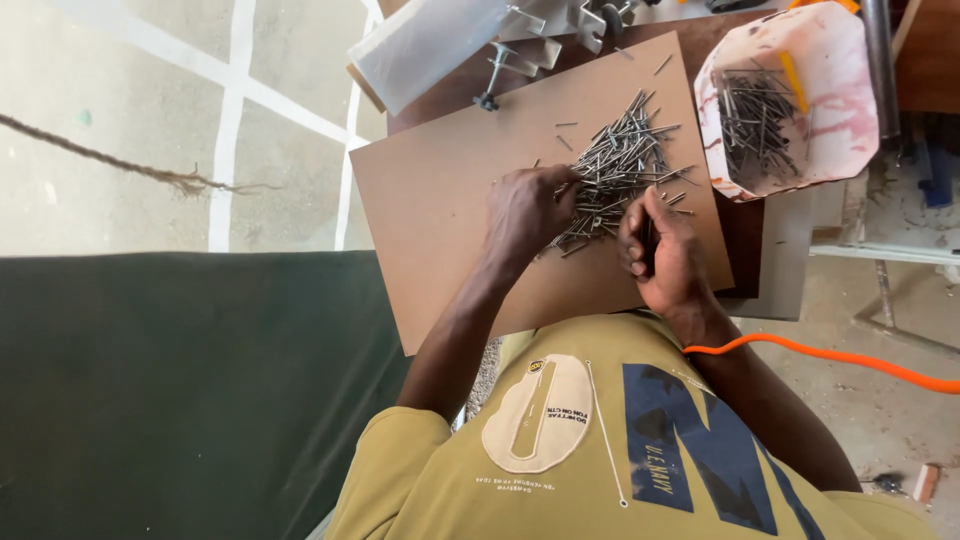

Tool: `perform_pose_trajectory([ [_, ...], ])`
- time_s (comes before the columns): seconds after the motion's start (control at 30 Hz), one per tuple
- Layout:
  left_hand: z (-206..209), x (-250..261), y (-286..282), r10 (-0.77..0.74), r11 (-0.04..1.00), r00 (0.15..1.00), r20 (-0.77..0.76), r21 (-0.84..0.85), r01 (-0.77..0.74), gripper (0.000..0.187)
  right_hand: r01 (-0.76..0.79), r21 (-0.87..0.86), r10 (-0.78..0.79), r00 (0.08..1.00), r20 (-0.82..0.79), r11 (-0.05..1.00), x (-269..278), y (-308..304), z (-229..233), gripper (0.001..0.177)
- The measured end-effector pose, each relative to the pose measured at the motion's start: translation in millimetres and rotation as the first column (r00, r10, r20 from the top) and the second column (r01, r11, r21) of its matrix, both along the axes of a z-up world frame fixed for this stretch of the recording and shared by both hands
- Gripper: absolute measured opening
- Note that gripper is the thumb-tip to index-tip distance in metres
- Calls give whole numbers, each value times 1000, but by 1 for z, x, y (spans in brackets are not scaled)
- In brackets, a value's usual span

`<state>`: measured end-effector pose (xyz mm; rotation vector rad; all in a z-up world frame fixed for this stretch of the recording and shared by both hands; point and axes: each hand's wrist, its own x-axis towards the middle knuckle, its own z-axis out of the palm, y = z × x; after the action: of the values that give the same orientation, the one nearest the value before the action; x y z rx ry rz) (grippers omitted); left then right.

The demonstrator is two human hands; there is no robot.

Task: Sort nails from a pile on a cardboard sheet into a container

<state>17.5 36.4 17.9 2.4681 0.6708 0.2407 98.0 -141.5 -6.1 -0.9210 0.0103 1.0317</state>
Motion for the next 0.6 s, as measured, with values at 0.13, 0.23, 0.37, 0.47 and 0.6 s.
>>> perform_pose_trajectory([
  [0.13, 9, -5, -1, 87, 996, 989, 119, -24, -85, 9, 34, -63, -31, 998, 48, 997, -4, 1, -2, 38],
  [0.23, 5, -5, -14, 129, 992, 969, 212, -24, -127, 9, 119, -104, -95, 972, 216, 987, -10, 2, -7, 18],
  [0.37, -6, 0, -44, -41, 993, 986, 162, -103, 58, 9, 249, -99, -187, 890, 416, 963, -10, 6, 0, 20],
  [0.47, 11, 6, -55, -105, 974, 983, 153, -186, 133, 10, 341, -141, -225, 827, 515, 929, -3, -2, 2, 13],
  [0.6, 6, 23, -50, -101, 955, 981, 168, -259, 143, 16, 464, -168, -396, 860, 322, 870, 6, -14, 1, 28],
])
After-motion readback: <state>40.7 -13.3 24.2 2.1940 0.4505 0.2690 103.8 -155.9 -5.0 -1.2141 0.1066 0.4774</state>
